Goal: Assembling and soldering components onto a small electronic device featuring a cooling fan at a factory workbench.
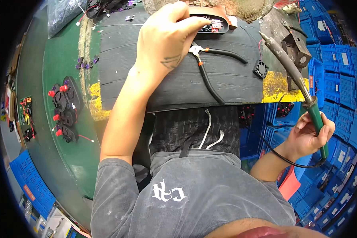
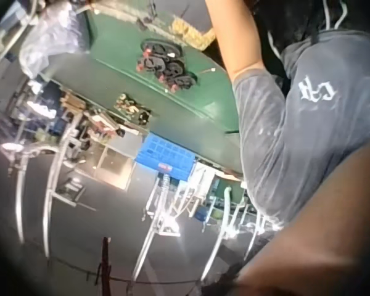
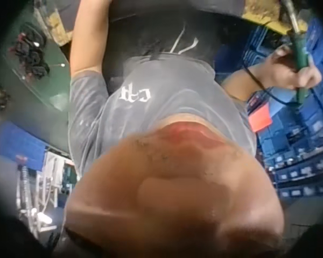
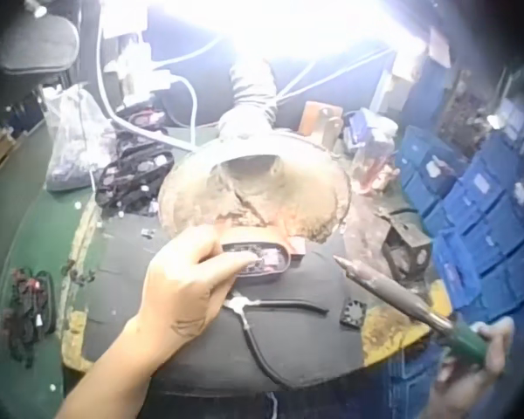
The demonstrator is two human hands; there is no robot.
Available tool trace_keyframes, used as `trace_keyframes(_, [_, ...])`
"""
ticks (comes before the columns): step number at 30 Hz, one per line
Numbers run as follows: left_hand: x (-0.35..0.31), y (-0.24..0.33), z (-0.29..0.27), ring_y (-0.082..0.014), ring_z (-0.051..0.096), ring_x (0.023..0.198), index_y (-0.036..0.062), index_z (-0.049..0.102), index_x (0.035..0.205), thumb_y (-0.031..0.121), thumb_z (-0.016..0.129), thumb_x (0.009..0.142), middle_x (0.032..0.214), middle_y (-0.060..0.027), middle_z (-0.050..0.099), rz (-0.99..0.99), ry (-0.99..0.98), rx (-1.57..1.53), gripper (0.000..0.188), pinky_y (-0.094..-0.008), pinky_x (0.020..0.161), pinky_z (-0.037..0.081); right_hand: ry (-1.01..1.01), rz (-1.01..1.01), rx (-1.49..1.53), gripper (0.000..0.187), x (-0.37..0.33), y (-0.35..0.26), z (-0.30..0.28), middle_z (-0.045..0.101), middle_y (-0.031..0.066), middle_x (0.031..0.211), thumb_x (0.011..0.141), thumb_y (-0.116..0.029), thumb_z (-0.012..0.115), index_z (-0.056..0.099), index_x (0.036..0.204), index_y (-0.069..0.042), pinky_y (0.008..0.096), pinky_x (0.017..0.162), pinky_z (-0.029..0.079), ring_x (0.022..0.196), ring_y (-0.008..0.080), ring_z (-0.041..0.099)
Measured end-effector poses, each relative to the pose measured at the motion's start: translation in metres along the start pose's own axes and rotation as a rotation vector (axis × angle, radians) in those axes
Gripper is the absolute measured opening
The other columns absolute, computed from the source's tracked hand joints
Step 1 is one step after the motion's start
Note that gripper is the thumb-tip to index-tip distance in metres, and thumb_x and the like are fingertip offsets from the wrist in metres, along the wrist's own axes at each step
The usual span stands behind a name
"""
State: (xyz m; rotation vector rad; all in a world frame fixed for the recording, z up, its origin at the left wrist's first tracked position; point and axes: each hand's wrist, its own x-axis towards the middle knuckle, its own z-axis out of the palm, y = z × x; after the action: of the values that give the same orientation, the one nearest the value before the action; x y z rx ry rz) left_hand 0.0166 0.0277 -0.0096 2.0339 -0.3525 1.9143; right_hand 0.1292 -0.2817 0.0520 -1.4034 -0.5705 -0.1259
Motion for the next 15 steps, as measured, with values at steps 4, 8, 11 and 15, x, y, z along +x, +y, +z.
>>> trace_keyframes(4, [0.012,0.021,-0.017,-0.0206,0.052,0.064,0.0141,0.071,0.092,0.004,0.068,0.070,0.068,-0.0039,0.046,-0.410,-0.603,0.368,0.024,-0.0320,0.058,0.043,-0.034,-0.013,-0.048,0.030,0.009,0.002,0.022,0.059,0.0194,0.069,0.089,-0.032,0.045,0.053,0.093,-0.003,0.0204,0.036,0.039,0.043,0.0158,0.051])
trace_keyframes(8, [0.000,0.014,-0.022,-0.0200,0.052,0.063,0.0129,0.071,0.091,0.005,0.069,0.070,0.068,-0.0036,0.047,-0.418,-0.552,0.368,0.023,-0.0314,0.058,0.043,-0.090,0.044,-0.008,0.029,0.011,0.016,0.047,0.061,0.0184,0.075,0.088,-0.028,0.046,0.054,0.090,-0.001,0.0220,0.037,0.040,0.043,0.0170,0.051])
trace_keyframes(11, [0.010,0.016,-0.020,-0.0200,0.051,0.062,0.0119,0.071,0.090,0.006,0.068,0.071,0.069,-0.0036,0.048,-0.437,-0.577,0.365,0.021,-0.0308,0.057,0.043,-0.088,0.052,-0.037,0.029,0.013,0.022,0.054,0.061,0.0182,0.073,0.087,-0.028,0.047,0.055,0.090,0.000,0.0216,0.036,0.040,0.042,0.0168,0.051])
trace_keyframes(15, [0.010,0.018,-0.021,-0.0198,0.052,0.062,0.0120,0.071,0.090,0.007,0.068,0.071,0.069,-0.0034,0.049,-0.473,-0.569,0.342,0.020,-0.0309,0.057,0.043,-0.091,0.033,-0.069,0.028,0.013,0.024,0.063,0.061,0.0180,0.072,0.087,-0.027,0.047,0.055,0.090,0.000,0.0207,0.037,0.041,0.043,0.0165,0.052])
